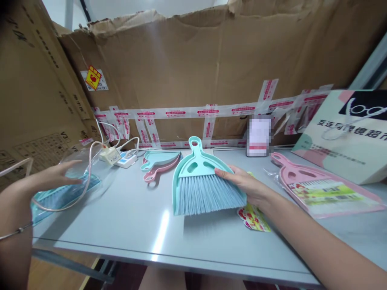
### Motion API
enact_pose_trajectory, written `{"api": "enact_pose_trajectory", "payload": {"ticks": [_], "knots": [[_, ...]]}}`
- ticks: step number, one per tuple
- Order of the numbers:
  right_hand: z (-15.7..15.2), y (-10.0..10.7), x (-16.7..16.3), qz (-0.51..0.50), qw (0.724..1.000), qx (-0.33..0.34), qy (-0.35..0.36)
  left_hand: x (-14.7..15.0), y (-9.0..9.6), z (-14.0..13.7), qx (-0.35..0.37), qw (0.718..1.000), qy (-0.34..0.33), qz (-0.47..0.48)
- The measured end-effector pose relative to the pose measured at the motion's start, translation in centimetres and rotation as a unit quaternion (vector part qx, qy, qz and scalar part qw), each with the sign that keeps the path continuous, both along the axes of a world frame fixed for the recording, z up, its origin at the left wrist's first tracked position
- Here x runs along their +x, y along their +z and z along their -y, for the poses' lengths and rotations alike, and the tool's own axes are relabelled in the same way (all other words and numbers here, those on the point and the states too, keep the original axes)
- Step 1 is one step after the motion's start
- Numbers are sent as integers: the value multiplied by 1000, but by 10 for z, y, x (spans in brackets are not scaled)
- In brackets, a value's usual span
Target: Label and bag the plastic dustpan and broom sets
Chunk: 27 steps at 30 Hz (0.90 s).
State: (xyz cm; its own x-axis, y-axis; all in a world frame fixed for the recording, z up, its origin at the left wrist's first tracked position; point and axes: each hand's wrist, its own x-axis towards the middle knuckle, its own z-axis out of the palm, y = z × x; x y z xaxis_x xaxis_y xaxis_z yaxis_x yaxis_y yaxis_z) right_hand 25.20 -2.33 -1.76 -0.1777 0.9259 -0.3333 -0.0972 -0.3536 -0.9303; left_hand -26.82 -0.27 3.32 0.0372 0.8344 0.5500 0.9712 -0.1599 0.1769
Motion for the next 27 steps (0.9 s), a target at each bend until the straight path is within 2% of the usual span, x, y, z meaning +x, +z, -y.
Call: {"api": "enact_pose_trajectory", "payload": {"ticks": [3, 7, 9, 13, 16, 20, 22, 24, 27], "knots": [[-2, -2, 1, -4, 1000, -16, 7, -2, -18, 4, -54, 995, 75, -41], [-2, -6, 2, 40, 999, -9, 30, 6, -16, 7, -45, 982, 173, -62], [0, -8, 2, 81, 996, 4, 42, 12, -10, 10, -3, 975, 205, -87], [3, -11, -2, 187, 978, 59, 71, 37, 2, 19, 186, 950, 228, -101], [4, -15, -7, 293, 945, 117, 92, 74, 7, 29, 265, 943, 167, -113], [6, -25, -18, 386, 893, 207, 106, 140, 3, 43, 290, 940, 7, -177], [8, -30, -24, 404, 873, 257, 89, 171, -4, 42, 242, 944, -59, -215], [8, -31, -27, 414, 858, 294, 77, 198, -12, 34, 153, 949, -93, -258], [4, -23, -16, 422, 859, 282, 63, 226, -23, 14, -10, 943, -118, -312]]}}
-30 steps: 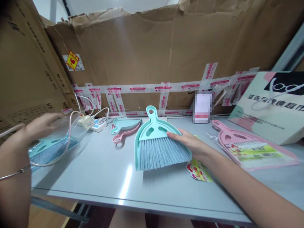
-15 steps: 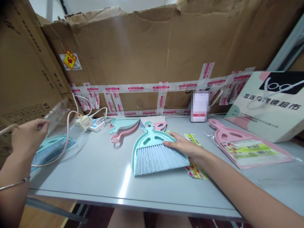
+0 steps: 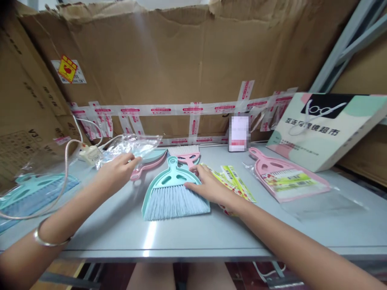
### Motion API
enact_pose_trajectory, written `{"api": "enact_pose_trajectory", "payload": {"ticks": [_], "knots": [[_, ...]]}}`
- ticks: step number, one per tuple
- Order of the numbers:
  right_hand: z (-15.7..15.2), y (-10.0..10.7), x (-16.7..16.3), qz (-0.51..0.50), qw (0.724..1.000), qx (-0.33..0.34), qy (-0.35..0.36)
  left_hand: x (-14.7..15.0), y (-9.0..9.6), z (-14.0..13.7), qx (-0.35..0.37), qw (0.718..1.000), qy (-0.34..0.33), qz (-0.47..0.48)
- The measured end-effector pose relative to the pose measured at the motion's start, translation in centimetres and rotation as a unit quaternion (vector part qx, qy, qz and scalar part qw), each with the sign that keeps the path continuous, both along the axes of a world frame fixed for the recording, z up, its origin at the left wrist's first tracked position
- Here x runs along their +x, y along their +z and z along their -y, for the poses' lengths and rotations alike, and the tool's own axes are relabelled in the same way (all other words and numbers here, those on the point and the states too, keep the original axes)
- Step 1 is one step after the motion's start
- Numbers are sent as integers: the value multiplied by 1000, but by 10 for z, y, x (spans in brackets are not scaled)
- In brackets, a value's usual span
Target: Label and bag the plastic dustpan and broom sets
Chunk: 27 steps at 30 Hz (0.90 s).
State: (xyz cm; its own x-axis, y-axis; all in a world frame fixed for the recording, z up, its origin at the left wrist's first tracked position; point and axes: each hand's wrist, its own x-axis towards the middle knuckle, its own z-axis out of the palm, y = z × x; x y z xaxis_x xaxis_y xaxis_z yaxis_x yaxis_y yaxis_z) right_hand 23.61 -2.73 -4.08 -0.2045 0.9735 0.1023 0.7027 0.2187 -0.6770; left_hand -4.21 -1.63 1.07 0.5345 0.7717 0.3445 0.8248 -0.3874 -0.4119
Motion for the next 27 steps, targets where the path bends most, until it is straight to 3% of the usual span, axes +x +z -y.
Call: {"api": "enact_pose_trajectory", "payload": {"ticks": [2, 5, 9, 13, 18, 22, 27], "knots": [[-7, 8, 22, 0, 999, -4, -41, 11, -5, -12, -78, 997, 23, -19], [-23, 16, 66, 59, 993, -10, -101, 18, -10, -22, -135, 990, 46, 3], [-43, 15, 95, 160, 981, -88, -60, 14, -19, -26, -150, 986, 0, 67], [-58, 11, 79, 168, 982, -86, -21, 6, -28, -27, -199, 964, -78, 159], [-80, 9, 56, 166, 981, -96, 32, -2, -28, -25, -272, 933, -118, 206], [-93, 10, 50, 184, 970, -134, 82, -1, -22, -23, -235, 919, -166, 271], [-97, 15, 46, 188, 970, -124, 95, 2, -19, -23, -191, 903, -212, 322]]}}
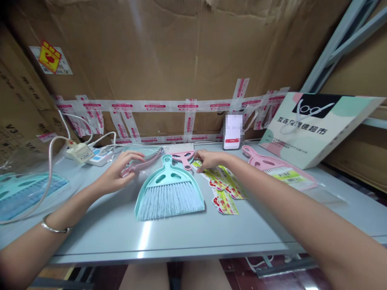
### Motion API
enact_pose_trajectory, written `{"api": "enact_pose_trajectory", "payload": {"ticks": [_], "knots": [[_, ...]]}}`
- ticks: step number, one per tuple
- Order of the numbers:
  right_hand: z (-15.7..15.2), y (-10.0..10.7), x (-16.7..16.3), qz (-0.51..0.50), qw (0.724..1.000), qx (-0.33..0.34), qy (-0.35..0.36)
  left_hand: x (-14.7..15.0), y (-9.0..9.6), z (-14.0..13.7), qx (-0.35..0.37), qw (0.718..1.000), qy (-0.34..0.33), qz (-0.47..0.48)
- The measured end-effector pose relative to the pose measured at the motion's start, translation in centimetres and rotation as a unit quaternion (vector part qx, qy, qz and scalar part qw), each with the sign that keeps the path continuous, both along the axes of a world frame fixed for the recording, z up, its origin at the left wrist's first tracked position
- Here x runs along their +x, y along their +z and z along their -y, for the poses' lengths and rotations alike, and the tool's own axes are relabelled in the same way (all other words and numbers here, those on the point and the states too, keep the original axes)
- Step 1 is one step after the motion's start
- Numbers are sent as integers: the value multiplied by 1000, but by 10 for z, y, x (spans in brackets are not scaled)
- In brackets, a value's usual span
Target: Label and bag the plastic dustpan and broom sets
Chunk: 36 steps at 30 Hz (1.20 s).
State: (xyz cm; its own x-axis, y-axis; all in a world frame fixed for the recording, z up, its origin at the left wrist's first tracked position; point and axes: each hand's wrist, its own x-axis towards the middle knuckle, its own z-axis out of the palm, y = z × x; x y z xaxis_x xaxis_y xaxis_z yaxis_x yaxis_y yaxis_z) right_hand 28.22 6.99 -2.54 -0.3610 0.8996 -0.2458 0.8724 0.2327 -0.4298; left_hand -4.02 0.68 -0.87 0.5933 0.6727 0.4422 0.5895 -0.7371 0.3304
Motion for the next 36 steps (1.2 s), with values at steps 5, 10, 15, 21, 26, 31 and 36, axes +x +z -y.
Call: {"api": "enact_pose_trajectory", "payload": {"ticks": [5, 10, 15, 21, 26, 31, 36], "knots": [[-3, 5, -4, 2, 999, -34, 4, 1, -3, 0, 21, 1000, -16, -7], [5, 13, 3, -11, 999, -35, 4, 1, 0, 5, 19, 1000, -9, -18], [28, 38, 26, -38, 997, 29, -55, 0, 5, 8, 36, 999, -3, -7], [90, 72, 10, -344, 913, 104, -191, 21, 15, 30, 86, 988, 32, 122], [137, 61, -53, -562, 800, 83, -193, 63, 34, 63, -264, 943, -109, 169], [154, 41, -82, -641, 734, -32, -223, 66, 37, 67, -391, 902, -69, 170], [160, 46, -87, -672, 688, -119, -247, 48, 33, 54, -486, 850, -120, 166]]}}
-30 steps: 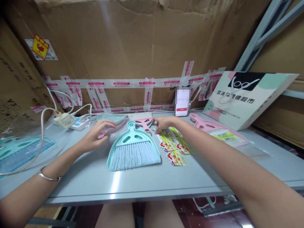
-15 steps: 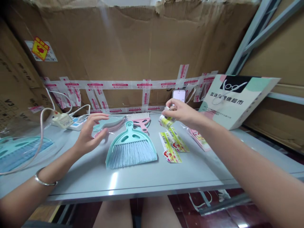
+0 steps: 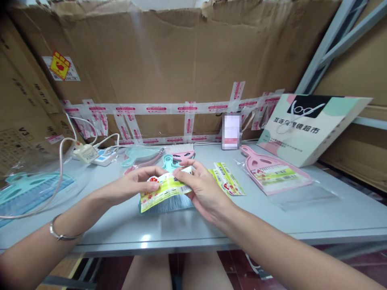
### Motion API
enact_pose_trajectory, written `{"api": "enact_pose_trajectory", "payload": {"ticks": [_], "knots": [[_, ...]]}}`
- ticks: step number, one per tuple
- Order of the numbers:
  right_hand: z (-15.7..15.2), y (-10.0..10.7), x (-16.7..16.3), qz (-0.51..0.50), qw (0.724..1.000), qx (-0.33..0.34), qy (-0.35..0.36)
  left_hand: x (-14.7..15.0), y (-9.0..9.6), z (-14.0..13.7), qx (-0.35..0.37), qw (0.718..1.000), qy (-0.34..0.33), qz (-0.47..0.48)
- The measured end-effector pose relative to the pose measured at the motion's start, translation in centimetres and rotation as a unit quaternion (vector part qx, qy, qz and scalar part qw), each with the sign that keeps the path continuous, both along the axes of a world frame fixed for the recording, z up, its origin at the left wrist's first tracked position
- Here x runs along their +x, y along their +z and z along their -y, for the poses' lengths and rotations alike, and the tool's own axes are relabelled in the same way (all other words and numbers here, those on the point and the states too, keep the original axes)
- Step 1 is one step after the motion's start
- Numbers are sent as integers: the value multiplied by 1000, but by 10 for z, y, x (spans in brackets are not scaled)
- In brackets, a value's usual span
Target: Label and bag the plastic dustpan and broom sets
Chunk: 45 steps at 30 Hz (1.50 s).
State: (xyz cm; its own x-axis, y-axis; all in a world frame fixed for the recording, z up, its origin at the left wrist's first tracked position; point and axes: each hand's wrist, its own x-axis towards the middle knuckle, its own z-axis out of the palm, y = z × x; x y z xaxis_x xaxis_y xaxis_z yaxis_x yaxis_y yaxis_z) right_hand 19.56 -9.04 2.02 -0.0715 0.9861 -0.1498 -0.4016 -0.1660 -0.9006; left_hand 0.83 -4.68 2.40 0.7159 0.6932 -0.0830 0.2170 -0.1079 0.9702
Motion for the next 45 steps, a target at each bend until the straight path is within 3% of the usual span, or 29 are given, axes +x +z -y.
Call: {"api": "enact_pose_trajectory", "payload": {"ticks": [4, 8, 11, 16, 21, 25, 31, 36, 39, 42, 45], "knots": [[0, 0, -1, 12, 999, 42, 7, -6, 4, -2, -35, 999, 1, 32], [-15, -26, 14, 165, 983, 77, 11, -7, -6, -7, 13, 998, 27, -50], [-28, -46, 30, 322, 937, 126, 50, -7, -24, -14, 109, 980, 80, -145], [-31, -48, 37, 553, 810, 182, 73, -8, -34, -18, 244, 924, 113, -272], [-30, -41, 36, 602, 772, 186, 87, -9, -32, -16, 254, 914, 114, -294], [-36, -48, 42, 631, 748, 189, 73, -10, -37, -15, 253, 913, 123, -296], [-35, -62, 48, 603, 776, 187, -24, -13, -47, -6, 318, 880, 178, -304], [-34, -66, 50, 503, 857, 99, 56, -18, -56, -2, 259, 894, 191, -311], [-33, -66, 48, 381, 920, 83, 42, -15, -59, -2, 222, 916, 219, -253], [-29, -62, 47, 280, 957, 68, -12, -7, -57, 0, 119, 950, 254, -139], [-23, -54, 46, 207, 973, 42, -97, 3, -53, 4, -54, 961, 267, -36]]}}
